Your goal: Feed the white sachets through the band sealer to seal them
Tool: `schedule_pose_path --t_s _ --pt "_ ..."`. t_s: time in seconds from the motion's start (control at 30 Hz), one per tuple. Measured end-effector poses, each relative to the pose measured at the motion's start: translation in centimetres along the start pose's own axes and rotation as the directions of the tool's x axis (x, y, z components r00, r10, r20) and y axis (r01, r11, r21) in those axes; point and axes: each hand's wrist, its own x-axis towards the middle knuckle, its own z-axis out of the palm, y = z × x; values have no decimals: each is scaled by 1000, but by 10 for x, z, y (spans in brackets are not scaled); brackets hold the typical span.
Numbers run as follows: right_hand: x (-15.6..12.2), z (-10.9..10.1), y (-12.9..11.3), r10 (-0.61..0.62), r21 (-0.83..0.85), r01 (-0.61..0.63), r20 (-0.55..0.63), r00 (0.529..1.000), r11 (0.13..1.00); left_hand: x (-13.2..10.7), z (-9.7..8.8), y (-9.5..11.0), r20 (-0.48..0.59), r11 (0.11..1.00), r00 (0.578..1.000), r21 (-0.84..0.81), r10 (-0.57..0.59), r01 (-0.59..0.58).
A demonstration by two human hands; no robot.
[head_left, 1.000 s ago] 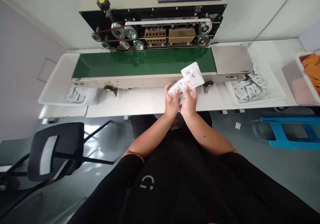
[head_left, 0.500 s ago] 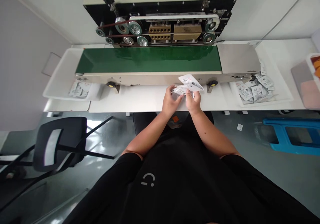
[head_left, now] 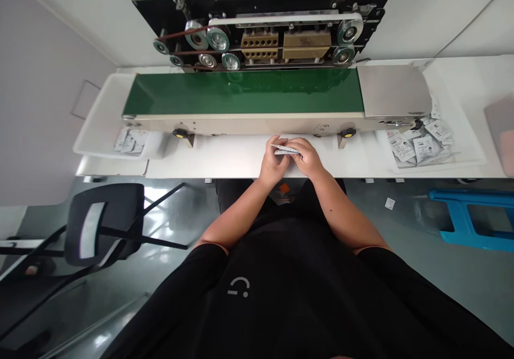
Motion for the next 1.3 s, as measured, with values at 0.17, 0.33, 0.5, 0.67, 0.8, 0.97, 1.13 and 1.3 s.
schedule_pose_path --t_s 0.17,0.33,0.5,0.67,0.8,0.97,1.13,1.3 --pt "-1 1 -1 16 4 -16 25 1000 1000 -2 0 9 -35 996 999 -80 36 -39" --pt "0 2 -1 80 16 -81 43 996 997 5 -2 23 -136 979 988 -178 76 -100" --pt "-1 3 2 84 9 -85 47 995 996 11 -6 21 -119 986 992 -160 33 -52" --pt "-3 5 8 123 -65 -117 113 986 991 12 -6 11 -218 997 976 -71 -5 -10" --pt "-3 11 12 170 -151 -149 140 975 977 13 -3 12 -288 993 956 -114 -56 24" --pt "-4 8 6 199 -60 -198 13 980 978 21 -7 27 -416 980 898 -185 -142 69" --pt "-5 7 6 443 318 -377 -169 880 870 31 -17 36 -497 946 828 -304 -261 115" --pt "2 20 -3 712 734 -413 -135 689 539 31 -14 35 -349 861 848 -462 -398 213"
